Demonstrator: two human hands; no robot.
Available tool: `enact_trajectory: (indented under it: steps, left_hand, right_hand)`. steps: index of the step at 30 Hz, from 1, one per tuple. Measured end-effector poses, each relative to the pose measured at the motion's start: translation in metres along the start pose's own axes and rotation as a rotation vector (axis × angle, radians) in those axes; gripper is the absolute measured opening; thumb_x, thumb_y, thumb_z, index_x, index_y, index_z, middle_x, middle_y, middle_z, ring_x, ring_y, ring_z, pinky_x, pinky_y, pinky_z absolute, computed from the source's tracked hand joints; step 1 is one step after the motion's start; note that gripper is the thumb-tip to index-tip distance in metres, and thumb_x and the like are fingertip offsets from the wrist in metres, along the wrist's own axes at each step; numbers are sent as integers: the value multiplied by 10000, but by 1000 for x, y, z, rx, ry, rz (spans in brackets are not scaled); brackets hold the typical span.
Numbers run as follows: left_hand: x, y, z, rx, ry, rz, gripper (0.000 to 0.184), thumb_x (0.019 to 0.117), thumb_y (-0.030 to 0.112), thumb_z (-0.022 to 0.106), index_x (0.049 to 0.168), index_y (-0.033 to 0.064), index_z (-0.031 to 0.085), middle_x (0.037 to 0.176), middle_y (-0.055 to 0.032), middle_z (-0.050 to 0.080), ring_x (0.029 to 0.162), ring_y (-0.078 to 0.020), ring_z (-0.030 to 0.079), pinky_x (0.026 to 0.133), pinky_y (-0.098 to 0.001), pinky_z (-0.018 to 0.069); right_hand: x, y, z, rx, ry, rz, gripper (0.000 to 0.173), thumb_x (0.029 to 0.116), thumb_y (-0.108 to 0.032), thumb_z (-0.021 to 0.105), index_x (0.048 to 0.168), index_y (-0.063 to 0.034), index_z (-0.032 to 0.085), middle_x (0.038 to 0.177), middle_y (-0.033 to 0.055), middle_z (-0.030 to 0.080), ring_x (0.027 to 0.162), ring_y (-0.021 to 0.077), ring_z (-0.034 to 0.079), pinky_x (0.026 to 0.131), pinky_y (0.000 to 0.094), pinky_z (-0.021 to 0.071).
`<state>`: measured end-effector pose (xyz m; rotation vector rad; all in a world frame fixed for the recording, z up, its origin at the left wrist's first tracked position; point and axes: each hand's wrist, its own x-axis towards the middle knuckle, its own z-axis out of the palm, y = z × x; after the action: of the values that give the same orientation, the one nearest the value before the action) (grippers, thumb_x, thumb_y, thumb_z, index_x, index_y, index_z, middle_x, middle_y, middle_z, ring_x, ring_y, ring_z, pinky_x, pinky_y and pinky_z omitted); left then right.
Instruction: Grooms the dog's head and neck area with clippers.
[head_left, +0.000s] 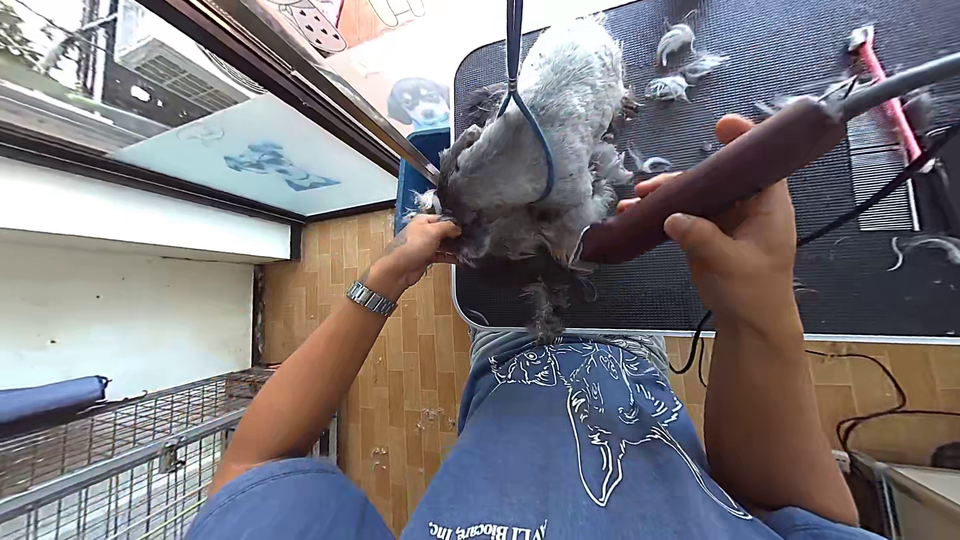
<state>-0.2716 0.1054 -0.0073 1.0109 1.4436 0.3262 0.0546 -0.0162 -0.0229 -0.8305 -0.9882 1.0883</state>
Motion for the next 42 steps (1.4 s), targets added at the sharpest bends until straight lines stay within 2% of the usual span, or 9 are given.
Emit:
enact_trajectory:
  steps: [4,7,10,13,18,24,32,37,42]
  left_hand:
    - [21,-10,-18,94,-46,71,161,1032,94,485,987,55,634,893,-22,707,795,-129,704,727,-334,617]
    - [35,-1,-36,212,39,140,381,1080,320,487,1242,4,627,1130,-126,682,993,-205,678,870,-434,583]
    - [47,11,-41,247,259,215,489,1072,431,480,1323,17,552,1157,-125,675,983,-192,681,853,-405,569]
    - [63,17,-45,308,148,265,425,1060,383,532,1218,1,630,1138,-136,663,997,-193,664,874,-413,569]
    - [89,24,-47,330,9,381,230,1031,239,590,1111,47,689,963,-13,696,874,-68,656,825,-306,566]
    - [91,24,-46,359,-100,369,182,1009,210,626,868,96,639,823,48,666,795,-42,653,787,-268,571]
    - [83,12,-42,105,-361,285,105,1012,99,577,940,91,653,923,14,745,874,-98,726,849,-307,609]
    - [74,1,-37,111,-254,290,73,991,93,609,966,54,666,929,-11,727,853,-100,708,815,-296,600]
    - [79,-23,-31,9,-45,167,342,1048,342,566,1190,41,648,1067,-91,699,957,-179,692,847,-397,592]
  right_hand:
    - [-27,8,-3,11,15,122,788,900,-31,691,1542,-134,247,1251,105,680,1112,294,703,997,464,584]
    - [-40,10,-9,-30,23,174,810,893,-54,711,1552,-137,248,1251,113,680,1108,298,705,987,467,591]
    - [-53,12,-16,-60,62,214,817,883,-87,743,1547,-153,271,1255,92,690,1111,287,711,983,453,598]
    - [-62,15,-21,-72,116,250,804,886,-95,748,1545,-157,293,1262,108,685,1110,301,711,982,459,598]
    - [-70,12,-24,-89,137,287,793,880,-112,758,1532,-171,311,1247,100,692,1102,290,714,974,449,600]
    - [-78,8,-23,-120,158,310,762,892,-124,747,1526,-161,326,1246,99,695,1097,296,716,982,468,593]
    - [-78,-6,-11,-91,194,303,776,860,-218,808,1501,-164,374,1209,116,709,1064,299,727,946,459,610]
    - [-77,-10,-2,-57,236,280,737,868,-269,806,1477,-172,402,1189,118,710,1040,300,734,923,467,619]
    - [-86,-9,1,-22,263,274,750,854,-244,812,1483,-167,409,1170,137,719,1040,314,735,924,482,618]
